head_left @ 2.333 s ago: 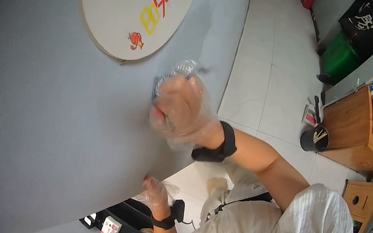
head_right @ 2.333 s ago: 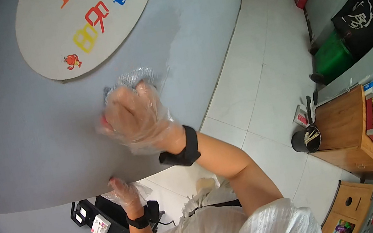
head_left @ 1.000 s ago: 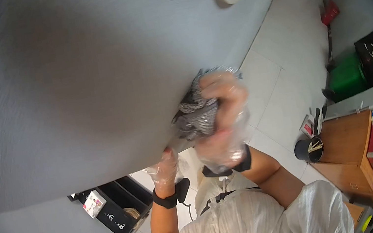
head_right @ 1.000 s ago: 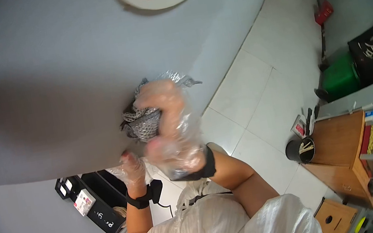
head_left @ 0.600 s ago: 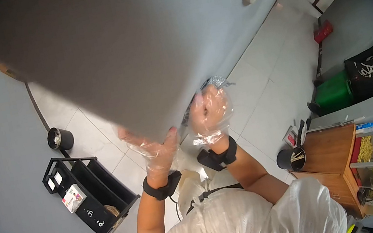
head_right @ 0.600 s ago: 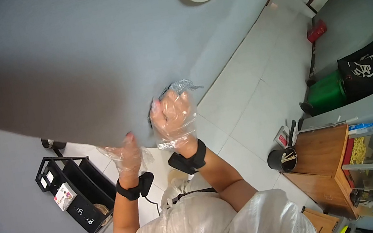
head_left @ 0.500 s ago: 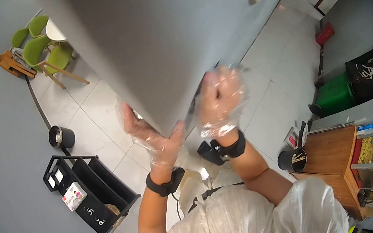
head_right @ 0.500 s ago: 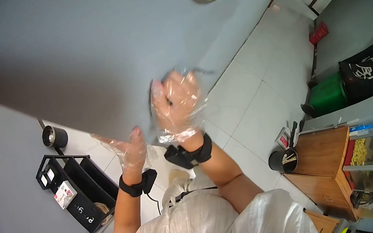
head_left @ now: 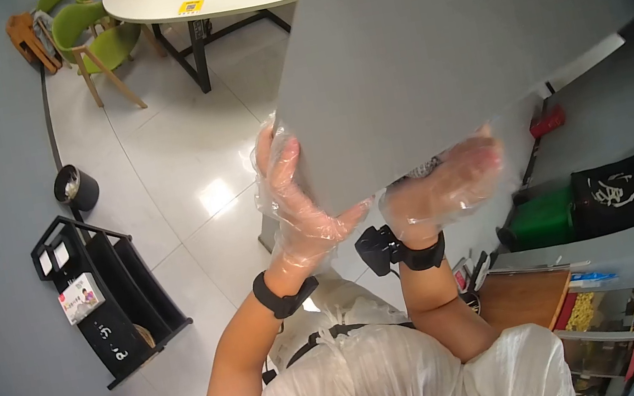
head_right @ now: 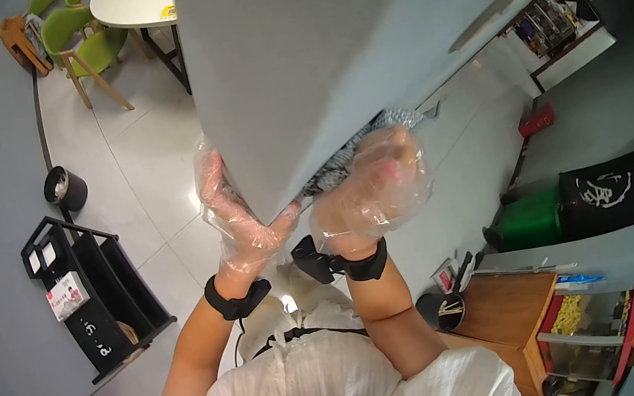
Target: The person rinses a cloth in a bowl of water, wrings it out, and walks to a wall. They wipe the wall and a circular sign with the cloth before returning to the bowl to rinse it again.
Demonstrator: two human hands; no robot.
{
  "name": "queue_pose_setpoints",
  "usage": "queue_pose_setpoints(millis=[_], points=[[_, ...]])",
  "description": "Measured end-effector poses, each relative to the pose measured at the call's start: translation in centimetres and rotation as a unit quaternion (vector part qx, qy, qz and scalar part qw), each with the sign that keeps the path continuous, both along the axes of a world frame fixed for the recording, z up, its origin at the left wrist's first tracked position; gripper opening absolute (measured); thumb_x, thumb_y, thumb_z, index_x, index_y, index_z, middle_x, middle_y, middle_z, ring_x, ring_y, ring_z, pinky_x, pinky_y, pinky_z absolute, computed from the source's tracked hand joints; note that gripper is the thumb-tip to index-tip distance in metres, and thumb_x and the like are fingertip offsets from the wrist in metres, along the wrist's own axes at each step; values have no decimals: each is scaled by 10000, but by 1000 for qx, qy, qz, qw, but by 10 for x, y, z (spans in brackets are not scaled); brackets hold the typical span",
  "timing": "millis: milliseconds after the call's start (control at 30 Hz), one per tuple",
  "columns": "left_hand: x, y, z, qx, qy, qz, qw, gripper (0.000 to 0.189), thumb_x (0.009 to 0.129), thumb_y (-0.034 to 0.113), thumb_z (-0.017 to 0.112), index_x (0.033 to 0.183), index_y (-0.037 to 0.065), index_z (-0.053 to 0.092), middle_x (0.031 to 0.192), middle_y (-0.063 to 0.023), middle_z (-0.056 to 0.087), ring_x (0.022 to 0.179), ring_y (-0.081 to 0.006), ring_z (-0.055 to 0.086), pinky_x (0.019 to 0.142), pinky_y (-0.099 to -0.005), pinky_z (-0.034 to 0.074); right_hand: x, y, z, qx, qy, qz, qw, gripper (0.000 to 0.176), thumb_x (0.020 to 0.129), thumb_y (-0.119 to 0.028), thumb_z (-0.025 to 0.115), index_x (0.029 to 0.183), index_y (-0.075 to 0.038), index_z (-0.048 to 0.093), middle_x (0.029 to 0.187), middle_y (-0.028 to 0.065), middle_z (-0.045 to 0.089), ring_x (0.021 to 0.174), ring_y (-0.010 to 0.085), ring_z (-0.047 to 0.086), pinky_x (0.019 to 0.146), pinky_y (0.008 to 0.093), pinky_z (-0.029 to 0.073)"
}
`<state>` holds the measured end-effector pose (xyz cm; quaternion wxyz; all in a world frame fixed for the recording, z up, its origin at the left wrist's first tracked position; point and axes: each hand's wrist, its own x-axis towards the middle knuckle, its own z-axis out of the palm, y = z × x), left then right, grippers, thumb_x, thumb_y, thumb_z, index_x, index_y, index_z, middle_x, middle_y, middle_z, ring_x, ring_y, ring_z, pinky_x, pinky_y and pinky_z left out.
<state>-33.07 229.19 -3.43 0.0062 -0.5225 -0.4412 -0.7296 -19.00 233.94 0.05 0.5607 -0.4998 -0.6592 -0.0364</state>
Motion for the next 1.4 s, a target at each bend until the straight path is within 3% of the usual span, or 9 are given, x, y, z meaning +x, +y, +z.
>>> queue_pose_setpoints(millis=[167,233,267,333,433,533,1133,1333,1400], points=[[-9,1,7,22,30,25,999,914,668,469,747,1352,110,257,1371,-256,240,1278,-413,254,993,-516,308,2,-13,-34,-150,-222,-33,963,510,920,-255,479,1297,61,343,1282,198,409,1105,345,473,918,429,398],[-8,-1,5,16,34,29,999,902,677,495,729,1350,114,265,1371,-262,237,1268,-415,264,990,-515,302,9,-19,-35,-113,-540,-160,819,531,922,-262,477,1323,66,358,1309,209,422,1116,361,487,928,440,413],[-7,0,4,17,27,23,999,889,686,520,707,1349,114,274,1367,-264,247,1263,-417,273,991,-515,299,12,-20,-37,-44,-676,-233,698,514,922,-257,471,1311,64,375,1290,212,435,1094,370,498,914,447,420],[-7,0,1,20,12,16,1000,869,705,571,661,1346,115,292,1360,-267,267,1252,-420,292,993,-517,292,10,-21,-37,61,-694,-305,650,507,924,-253,457,1314,59,372,1281,213,438,1073,373,509,903,451,426],[-10,-1,-3,-1,22,42,999,863,723,646,582,1349,119,309,1352,-265,284,1241,-422,306,996,-518,284,-11,-20,-28,89,-399,-242,880,545,925,-258,457,1351,51,314,1292,204,423,1069,357,510,900,441,425],[-9,1,-5,13,19,37,999,857,730,666,555,1347,119,323,1357,-266,275,1236,-426,308,993,-528,275,-10,-19,-28,89,-246,-155,953,551,920,-252,469,1352,51,310,1277,202,431,1061,354,513,893,436,428],[-13,-5,-3,-3,26,46,999,806,739,643,555,1319,119,357,1348,-273,289,1171,-440,355,952,-540,298,12,-17,-41,82,-173,-103,976,594,889,-215,539,1353,53,283,1191,190,480,1012,336,530,849,411,441],[-7,-2,-4,-1,-2,25,1000,841,692,529,657,1328,84,335,1373,-272,268,1255,-435,297,1010,-526,273,-2,-12,-62,-9,-189,-81,979,612,879,-203,562,1354,54,274,1163,186,496,995,330,536,834,402,445],[-8,-3,1,-9,15,20,1000,900,655,394,714,1358,61,262,1383,-259,250,1282,-413,279,1046,-503,266,-6,-2,-57,9,-140,-62,988,548,902,-184,527,1342,50,298,1111,176,524,955,308,544,811,389,450]])
